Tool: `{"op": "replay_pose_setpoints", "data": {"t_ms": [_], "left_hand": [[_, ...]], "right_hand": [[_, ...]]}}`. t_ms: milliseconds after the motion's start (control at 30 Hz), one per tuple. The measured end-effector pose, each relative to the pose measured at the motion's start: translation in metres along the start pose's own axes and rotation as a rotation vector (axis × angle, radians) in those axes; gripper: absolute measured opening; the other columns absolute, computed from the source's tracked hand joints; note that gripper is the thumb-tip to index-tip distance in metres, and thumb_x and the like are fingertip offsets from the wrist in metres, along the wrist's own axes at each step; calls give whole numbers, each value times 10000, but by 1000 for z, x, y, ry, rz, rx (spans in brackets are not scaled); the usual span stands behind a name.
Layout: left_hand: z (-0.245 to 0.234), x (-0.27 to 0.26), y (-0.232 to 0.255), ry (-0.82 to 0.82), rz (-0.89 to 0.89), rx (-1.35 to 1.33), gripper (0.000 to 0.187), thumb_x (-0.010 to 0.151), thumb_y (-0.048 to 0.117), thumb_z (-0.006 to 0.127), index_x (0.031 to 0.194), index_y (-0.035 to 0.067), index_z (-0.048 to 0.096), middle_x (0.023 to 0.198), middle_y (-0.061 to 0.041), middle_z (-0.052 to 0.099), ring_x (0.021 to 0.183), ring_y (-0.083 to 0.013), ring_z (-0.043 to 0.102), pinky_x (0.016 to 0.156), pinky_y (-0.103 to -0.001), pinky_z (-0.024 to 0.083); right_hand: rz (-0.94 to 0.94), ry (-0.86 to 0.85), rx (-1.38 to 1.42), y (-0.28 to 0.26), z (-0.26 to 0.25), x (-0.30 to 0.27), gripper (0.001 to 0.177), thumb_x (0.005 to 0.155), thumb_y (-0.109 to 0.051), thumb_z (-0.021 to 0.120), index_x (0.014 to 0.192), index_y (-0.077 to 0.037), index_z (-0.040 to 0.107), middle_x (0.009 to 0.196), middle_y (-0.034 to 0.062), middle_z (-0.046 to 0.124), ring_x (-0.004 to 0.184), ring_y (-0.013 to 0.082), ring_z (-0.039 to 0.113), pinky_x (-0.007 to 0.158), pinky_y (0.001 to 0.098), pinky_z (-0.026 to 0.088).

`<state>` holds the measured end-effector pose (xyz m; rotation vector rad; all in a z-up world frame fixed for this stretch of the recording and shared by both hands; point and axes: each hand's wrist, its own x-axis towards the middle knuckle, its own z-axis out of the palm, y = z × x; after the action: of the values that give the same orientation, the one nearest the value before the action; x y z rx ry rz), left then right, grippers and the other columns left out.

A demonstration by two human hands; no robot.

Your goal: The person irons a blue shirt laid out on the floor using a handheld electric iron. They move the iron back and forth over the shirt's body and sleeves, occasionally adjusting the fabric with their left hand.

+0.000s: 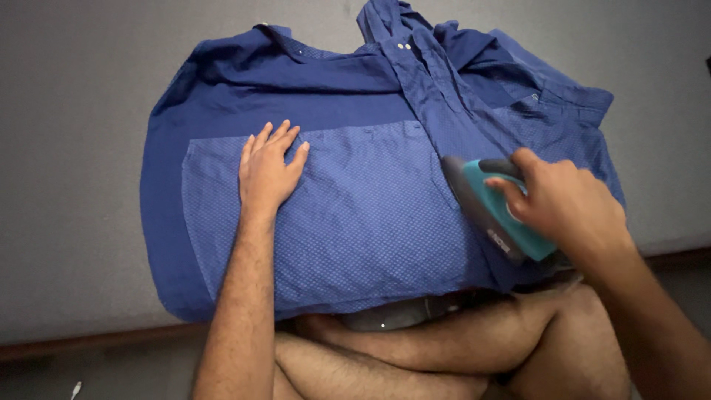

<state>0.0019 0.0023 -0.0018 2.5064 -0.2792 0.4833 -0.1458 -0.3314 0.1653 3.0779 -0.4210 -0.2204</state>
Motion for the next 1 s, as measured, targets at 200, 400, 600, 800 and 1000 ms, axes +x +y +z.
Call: {"op": "replay_pose_setpoints", "data": {"t_ms": [200,400,600,800,1000], "left_hand": [[2,0,0,6,-2,8,469,970,402,615,1335,119,690,1479,-62,594,1445,-298,436,1211,-487,245],[-1,-1,2,11,0,-6,459,974,400,615,1331,123,696,1472,-62,599,1443,-294,442,1213,-487,246],[-4,-1,2,5,11,-26,454,971,394,625,1326,121,701,1470,-61,606,1442,-291,447,1213,-483,247],[-3,-2,1,4,-14,-35,445,968,392,628,1320,131,705,1464,-52,609,1445,-280,451,1218,-479,241],[-3,-1,1,-5,-2,-19,452,976,392,624,1333,124,697,1471,-56,603,1445,-287,440,1215,-480,233]], "right_hand": [[-35,129,-21,4,10,41,535,1004,-555,598,1209,-66,670,932,224,760,847,417,754,726,516,602],[-47,212,-3,7,11,95,537,957,-557,665,1205,-84,720,988,219,749,884,410,735,765,525,589],[-171,147,-27,21,8,114,518,979,-530,639,1272,-106,696,942,218,760,817,398,754,727,511,606],[-156,104,-57,48,10,97,507,960,-518,650,1248,-103,688,856,222,758,746,400,757,685,506,605],[-127,110,-53,61,12,62,483,960,-511,636,1228,-112,689,766,210,733,713,408,746,650,507,588]]}}
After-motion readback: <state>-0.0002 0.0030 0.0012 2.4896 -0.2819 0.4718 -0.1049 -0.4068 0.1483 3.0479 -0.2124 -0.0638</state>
